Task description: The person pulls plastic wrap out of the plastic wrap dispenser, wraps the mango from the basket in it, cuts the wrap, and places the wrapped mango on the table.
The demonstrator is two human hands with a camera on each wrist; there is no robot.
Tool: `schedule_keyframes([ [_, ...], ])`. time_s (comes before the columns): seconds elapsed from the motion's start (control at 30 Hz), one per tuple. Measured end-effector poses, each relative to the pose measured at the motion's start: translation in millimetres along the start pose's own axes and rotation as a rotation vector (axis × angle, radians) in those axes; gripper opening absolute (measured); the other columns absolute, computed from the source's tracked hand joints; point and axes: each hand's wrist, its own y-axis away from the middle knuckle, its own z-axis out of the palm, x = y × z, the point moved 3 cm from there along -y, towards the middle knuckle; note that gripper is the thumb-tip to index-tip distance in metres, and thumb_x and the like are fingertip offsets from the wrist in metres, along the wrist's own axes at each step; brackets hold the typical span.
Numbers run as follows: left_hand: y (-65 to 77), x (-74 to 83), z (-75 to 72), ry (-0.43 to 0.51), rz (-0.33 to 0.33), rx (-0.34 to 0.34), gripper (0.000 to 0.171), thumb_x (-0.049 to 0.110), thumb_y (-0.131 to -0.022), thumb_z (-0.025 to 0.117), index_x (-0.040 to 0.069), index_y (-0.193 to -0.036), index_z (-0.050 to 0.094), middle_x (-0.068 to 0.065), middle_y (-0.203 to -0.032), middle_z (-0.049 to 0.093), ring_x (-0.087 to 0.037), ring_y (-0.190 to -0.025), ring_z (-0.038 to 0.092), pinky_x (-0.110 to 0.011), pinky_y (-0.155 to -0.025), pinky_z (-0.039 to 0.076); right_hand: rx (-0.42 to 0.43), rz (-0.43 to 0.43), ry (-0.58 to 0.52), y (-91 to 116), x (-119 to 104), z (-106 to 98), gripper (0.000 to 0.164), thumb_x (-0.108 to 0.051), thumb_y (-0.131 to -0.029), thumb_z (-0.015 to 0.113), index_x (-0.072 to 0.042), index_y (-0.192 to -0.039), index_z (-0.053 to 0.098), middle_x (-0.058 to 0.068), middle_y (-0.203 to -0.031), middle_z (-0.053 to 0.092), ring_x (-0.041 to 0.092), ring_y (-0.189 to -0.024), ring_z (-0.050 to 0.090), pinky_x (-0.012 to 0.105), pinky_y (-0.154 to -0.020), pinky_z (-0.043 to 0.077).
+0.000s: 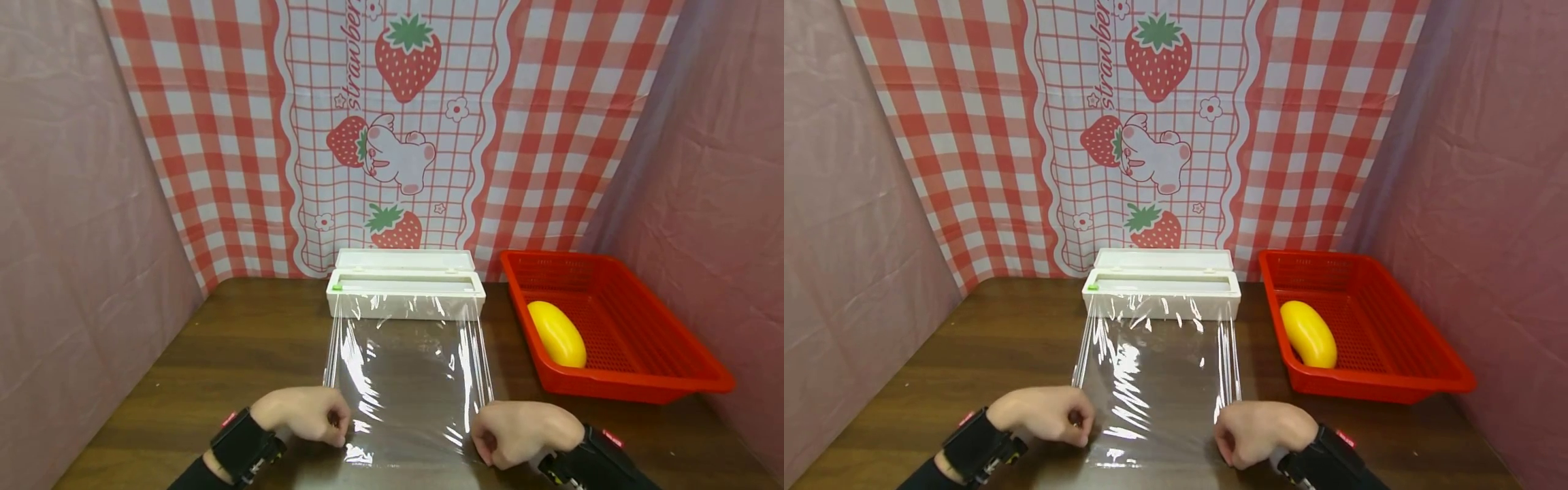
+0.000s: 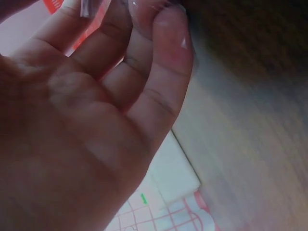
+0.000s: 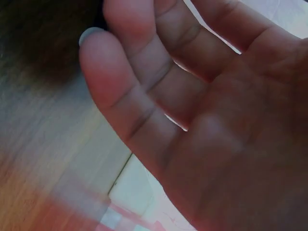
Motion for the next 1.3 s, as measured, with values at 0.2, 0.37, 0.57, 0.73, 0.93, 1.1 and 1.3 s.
schedule_keyframes([
  [0.2, 0.0, 1.0, 3.2, -0.010, -0.057, 0.005, 0.019, 0.008, -0.082, 0.075, 0.017, -0.068, 0.067, 0.019, -0.065, 0.054, 0.003, -0.060, 0.047, -0.018, -0.058, 0.042, 0.018, 0.017, 0.036, 0, -4, 2, 0.033, 0.009, -0.063, 0.064, -0.024, -0.063, 0.061, -0.020, -0.060, 0.048, -0.003, -0.056, 0.043, 0.017, -0.050, 0.034],
  [0.37, 1.5, 3.7, 2.7, -0.017, -0.064, 0.006, 0.020, 0.012, -0.082, 0.076, 0.017, -0.066, 0.066, 0.019, -0.063, 0.052, 0.003, -0.058, 0.045, -0.018, -0.056, 0.040, 0.027, 0.037, 0.051, 0, -6, 2, 0.034, 0.009, -0.064, 0.065, -0.024, -0.062, 0.060, -0.019, -0.058, 0.047, -0.002, -0.054, 0.043, 0.017, -0.049, 0.034],
  [0.57, 1.5, 3.9, 3.3, -0.002, -0.087, 0.031, 0.031, 0.029, -0.092, 0.072, 0.017, -0.064, 0.066, 0.015, -0.059, 0.057, 0.001, -0.053, 0.045, -0.019, -0.051, 0.038, 0.040, 0.005, 0.049, 1, -6, 2, 0.029, 0.004, -0.068, 0.068, -0.023, -0.062, 0.059, -0.021, -0.057, 0.044, -0.003, -0.053, 0.040, 0.016, -0.048, 0.032],
  [0.73, 1.2, 4.4, 5.1, -0.011, -0.092, 0.053, 0.031, 0.021, -0.088, 0.077, 0.016, -0.060, 0.063, 0.016, -0.057, 0.054, 0.001, -0.052, 0.045, -0.018, -0.051, 0.038, 0.052, -0.021, 0.054, 1, -7, 2, 0.026, -0.001, -0.074, 0.069, -0.022, -0.063, 0.058, -0.021, -0.058, 0.042, -0.004, -0.053, 0.039, 0.016, -0.048, 0.032],
  [0.93, -0.2, 5.4, 7.7, -0.076, -0.096, 0.099, 0.031, 0.014, -0.079, 0.083, 0.017, -0.059, 0.060, 0.018, -0.059, 0.049, 0.002, -0.056, 0.045, -0.018, -0.054, 0.040, 0.059, -0.025, 0.094, 0, -8, 3, 0.026, -0.002, -0.074, 0.070, -0.023, -0.062, 0.059, -0.021, -0.059, 0.043, -0.004, -0.054, 0.040, 0.016, -0.050, 0.034],
  [1.1, 1.1, 6.4, 11.4, -0.146, -0.154, 0.165, 0.032, 0.021, -0.079, 0.085, 0.023, -0.065, 0.056, 0.016, -0.066, 0.050, -0.002, -0.062, 0.047, -0.023, -0.058, 0.041, 0.065, -0.025, 0.103, 0, -8, 4, 0.026, -0.003, -0.073, 0.071, -0.023, -0.062, 0.059, -0.021, -0.058, 0.043, -0.004, -0.054, 0.040, 0.016, -0.050, 0.034],
  [1.3, 1.0, 8.3, 11.9, -0.176, -0.154, 0.177, 0.033, 0.024, -0.077, 0.086, 0.024, -0.067, 0.055, 0.017, -0.065, 0.050, -0.002, -0.063, 0.047, -0.024, -0.058, 0.040, 0.070, -0.008, 0.106, 0, -8, 4, 0.026, -0.004, -0.073, 0.071, -0.024, -0.062, 0.058, -0.021, -0.058, 0.044, -0.003, -0.054, 0.041, 0.017, -0.049, 0.034],
])
